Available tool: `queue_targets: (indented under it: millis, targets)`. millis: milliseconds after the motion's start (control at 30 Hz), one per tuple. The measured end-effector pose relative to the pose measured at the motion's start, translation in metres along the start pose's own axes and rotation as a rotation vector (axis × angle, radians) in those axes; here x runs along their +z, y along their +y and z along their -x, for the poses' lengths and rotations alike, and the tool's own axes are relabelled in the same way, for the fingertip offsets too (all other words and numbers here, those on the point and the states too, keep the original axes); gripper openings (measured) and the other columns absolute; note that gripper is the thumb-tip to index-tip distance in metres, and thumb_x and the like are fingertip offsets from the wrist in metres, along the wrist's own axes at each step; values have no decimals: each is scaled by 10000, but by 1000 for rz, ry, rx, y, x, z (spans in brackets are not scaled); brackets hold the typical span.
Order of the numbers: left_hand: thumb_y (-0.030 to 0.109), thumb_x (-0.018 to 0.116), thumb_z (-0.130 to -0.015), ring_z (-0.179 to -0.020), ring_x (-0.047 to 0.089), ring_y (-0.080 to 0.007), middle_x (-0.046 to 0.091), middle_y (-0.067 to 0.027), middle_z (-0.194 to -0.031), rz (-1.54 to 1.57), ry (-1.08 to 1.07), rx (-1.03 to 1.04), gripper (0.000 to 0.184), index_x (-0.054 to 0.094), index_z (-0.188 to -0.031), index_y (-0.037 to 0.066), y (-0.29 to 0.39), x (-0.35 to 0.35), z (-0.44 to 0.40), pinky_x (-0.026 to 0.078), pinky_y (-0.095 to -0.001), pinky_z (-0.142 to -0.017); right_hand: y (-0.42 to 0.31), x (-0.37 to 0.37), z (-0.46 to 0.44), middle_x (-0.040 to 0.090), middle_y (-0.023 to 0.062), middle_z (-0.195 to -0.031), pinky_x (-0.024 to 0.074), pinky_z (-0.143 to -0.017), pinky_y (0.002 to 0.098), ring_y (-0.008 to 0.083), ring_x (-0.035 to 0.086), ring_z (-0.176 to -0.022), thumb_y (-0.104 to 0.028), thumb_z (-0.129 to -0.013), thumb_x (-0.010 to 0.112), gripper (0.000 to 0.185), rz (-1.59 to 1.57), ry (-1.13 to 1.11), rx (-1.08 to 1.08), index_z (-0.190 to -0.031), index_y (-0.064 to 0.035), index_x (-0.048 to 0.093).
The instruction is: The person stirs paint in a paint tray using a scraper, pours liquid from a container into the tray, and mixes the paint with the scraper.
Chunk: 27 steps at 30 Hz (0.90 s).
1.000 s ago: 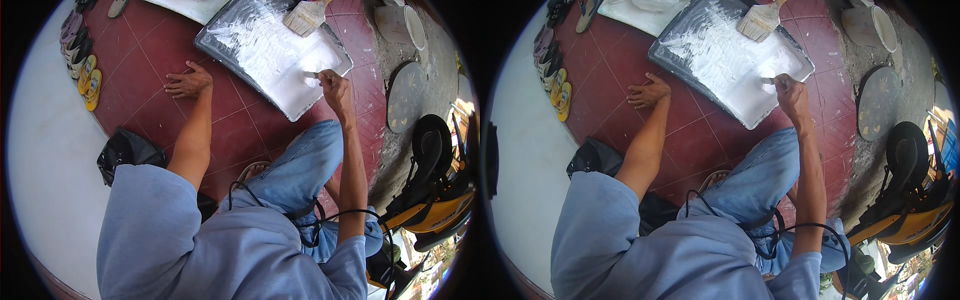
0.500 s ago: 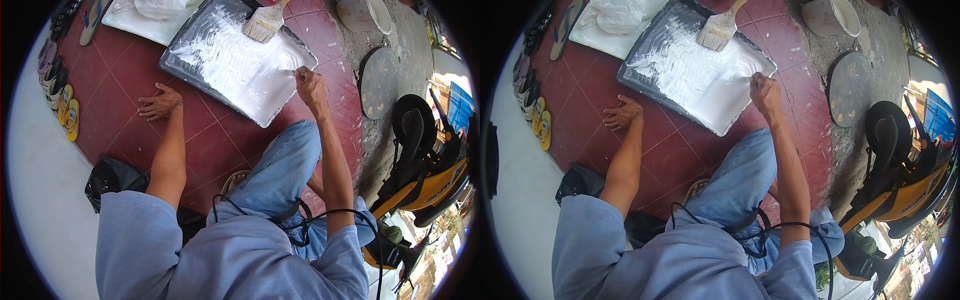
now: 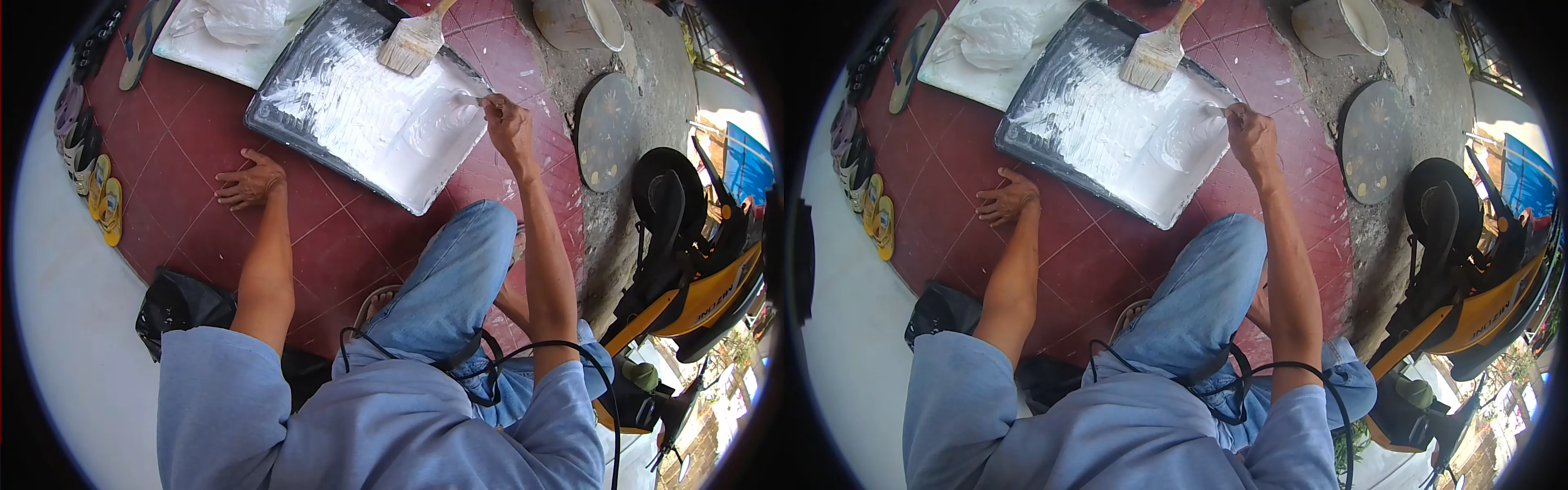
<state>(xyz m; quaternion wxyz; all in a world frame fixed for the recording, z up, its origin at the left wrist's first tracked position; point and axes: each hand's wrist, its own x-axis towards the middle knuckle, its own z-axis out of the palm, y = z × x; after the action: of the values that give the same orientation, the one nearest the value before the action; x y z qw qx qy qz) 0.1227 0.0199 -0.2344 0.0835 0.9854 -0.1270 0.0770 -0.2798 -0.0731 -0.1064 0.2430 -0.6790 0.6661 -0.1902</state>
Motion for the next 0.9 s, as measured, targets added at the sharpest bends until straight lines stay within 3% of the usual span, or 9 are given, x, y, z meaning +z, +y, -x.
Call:
queue_targets:
  millis: [67,167,267,400,500,633,733,833,900]
  targets:
    - [651,393,-879,-1403,149,-505,195,-388,-1468,9,6,2,916,243,-1456,-45,-1,1,0,159,-627,-1109,11,5,2,640,184,-687,491,-582,394,355,631,-596,-172,-879,604,154,105,30,-64,-907,-49,692]
    - [651,402,-875,-1407,145,-500,198,-387,-1468,19,0,-8,919,253,-1453,-49,2,-5,1,163,-625,-1109,6,7,0,645,192,-705,496,-606,421,375,638,-638,-174,-873,605,148,-101,-117,-85,-901,-59,694]
    - [654,401,-875,-1408,143,-498,198,-386,-1469,17,2,-5,921,252,-1453,-47,2,-3,0,163,-624,-1110,-6,-3,-14,655,195,-734,499,-637,429,377,644,-670,-173,-864,609,146,-81,-39,38,-899,-62,697]
    - [656,393,-876,-1407,146,-498,200,-387,-1468,5,10,-3,919,253,-1453,-45,0,0,-1,161,-622,-1112,9,6,-9,649,180,-699,500,-635,403,330,656,-648,-176,-861,618,157,133,-74,-71,-921,-60,706]
    - [654,388,-879,-1407,150,-500,199,-389,-1468,13,-10,-12,916,253,-1453,-46,2,-5,0,160,-619,-1114,5,4,-13,653,179,-707,510,-652,422,349,660,-673,-181,-859,608,166,-161,-78,-58,-909,-57,706]
    - [650,392,-879,-1406,151,-502,198,-390,-1468,18,-4,-7,915,251,-1453,-49,2,-5,0,157,-621,-1113,3,1,-17,640,172,-672,499,-628,397,326,659,-643,-180,-862,616,167,143,26,-22,-918,-52,709]
    - [650,385,-883,-1404,148,-506,195,-388,-1468,11,-6,-8,912,241,-1457,-44,1,-4,0,158,-626,-1110,1,2,-13,634,180,-666,496,-623,400,331,657,-641,-181,-866,611,166,49,-113,-108,-909,-54,709]
    - [655,368,-890,-1399,147,-513,190,-384,-1467,-1,0,-2,909,222,-1463,-36,1,1,0,165,-633,-1104,-1,-2,-20,640,190,-691,501,-643,418,356,654,-666,-189,-858,610,171,-59,-49,28,-890,-49,703]
    - [656,366,-891,-1398,147,-513,190,-384,-1467,-2,0,2,911,222,-1462,-39,0,0,-1,163,-633,-1104,5,0,-18,642,189,-691,499,-636,410,352,652,-651,-197,-856,615,183,65,-4,5,-906,-50,712]
